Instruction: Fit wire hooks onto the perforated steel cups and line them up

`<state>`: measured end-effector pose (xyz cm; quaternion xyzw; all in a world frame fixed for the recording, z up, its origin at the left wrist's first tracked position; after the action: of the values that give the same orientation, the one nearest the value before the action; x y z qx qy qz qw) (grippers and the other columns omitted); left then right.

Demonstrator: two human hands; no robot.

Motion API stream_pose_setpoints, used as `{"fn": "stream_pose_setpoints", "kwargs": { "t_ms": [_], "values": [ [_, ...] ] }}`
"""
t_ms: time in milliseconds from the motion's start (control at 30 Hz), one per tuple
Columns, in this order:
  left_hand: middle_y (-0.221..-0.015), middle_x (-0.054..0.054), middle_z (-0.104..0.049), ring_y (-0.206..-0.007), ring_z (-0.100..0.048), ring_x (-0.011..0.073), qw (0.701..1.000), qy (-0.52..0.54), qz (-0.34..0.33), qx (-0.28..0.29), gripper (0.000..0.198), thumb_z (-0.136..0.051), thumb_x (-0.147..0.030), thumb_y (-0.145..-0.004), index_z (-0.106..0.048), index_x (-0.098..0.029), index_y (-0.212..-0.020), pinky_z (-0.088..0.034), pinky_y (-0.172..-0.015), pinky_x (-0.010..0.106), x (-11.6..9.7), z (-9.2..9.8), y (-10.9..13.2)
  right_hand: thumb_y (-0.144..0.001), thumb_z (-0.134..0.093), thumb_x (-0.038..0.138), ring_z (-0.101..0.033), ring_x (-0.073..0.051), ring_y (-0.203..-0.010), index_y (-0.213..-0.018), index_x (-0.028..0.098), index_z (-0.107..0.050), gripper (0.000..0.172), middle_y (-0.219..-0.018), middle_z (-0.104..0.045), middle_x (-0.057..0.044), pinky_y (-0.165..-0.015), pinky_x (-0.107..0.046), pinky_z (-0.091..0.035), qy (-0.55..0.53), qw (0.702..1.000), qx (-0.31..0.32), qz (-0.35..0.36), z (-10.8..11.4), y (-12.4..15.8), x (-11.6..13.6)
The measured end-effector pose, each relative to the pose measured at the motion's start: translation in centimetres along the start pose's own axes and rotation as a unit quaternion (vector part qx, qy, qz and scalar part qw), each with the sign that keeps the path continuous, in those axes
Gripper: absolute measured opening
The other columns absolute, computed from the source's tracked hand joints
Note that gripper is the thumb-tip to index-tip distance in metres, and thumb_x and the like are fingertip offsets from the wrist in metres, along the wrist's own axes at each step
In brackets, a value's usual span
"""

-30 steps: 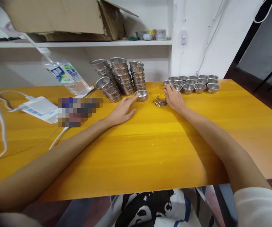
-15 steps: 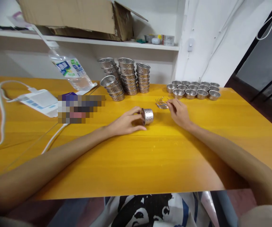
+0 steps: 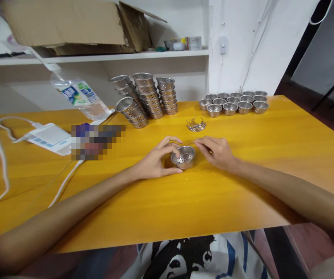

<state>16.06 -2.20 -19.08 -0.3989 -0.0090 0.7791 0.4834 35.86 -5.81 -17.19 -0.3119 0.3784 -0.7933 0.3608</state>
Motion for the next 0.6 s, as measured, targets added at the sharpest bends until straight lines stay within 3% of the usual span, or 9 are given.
{"fn": "stream_pose_setpoints", "kwargs": {
  "t_ms": [167, 400, 600],
  "values": [
    [-0.141, 0.014, -0.068, -0.135, -0.068, 0.029, 0.983, 0.163, 0.079, 0.006, 0.071, -0.098, -0.039, -0.081, -0.055, -0.025, -0.137, -0.05, -0.122, 0.051, 0.8, -0.7, 0.0, -0.113, -0.06, 0.026, -0.063, -0.01, -0.057, -0.104, 0.018, -0.081, 0.024, -0.082, -0.082, -0.004, -0.055, -0.024, -0.046, 0.031, 0.998, 0.036, 0.038, -0.8, 0.4, 0.2],
    [-0.139, 0.014, -0.074, -0.138, -0.069, 0.0299, 0.971, 0.204, 0.122, 0.011, 0.072, -0.099, -0.034, -0.077, -0.057, -0.022, -0.135, -0.051, -0.12, 0.049, 0.5, -0.7, 0.1, -0.113, -0.058, 0.026, -0.06, -0.01, -0.052, -0.099, 0.016, -0.082, 0.03, -0.074, -0.079, -0.005, -0.055, -0.026, -0.045, 0.036, 0.999, 0.029, 0.017, -0.8, 0.2, -0.2],
    [-0.132, 0.013, -0.076, -0.124, -0.074, 0.0278, 0.977, 0.184, 0.108, 0.022, 0.063, -0.095, -0.037, -0.083, -0.061, -0.021, -0.133, -0.058, -0.108, 0.047, 0.1, -0.7, 0.1, -0.114, -0.053, 0.036, -0.067, -0.014, -0.06, -0.103, 0.02, -0.084, 0.036, -0.091, -0.085, -0.009, -0.062, -0.029, -0.054, 0.009, 0.996, 0.071, -0.062, -1.4, 0.4, -1.4]
  ]
}}
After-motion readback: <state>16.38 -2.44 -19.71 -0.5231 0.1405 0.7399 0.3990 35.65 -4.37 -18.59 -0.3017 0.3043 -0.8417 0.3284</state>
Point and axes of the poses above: each hand's wrist, its own y-axis away from the middle knuckle, its own z-axis out of the back of the hand, x = y × z, the point moved 8 cm from there along -y, towards the middle knuckle
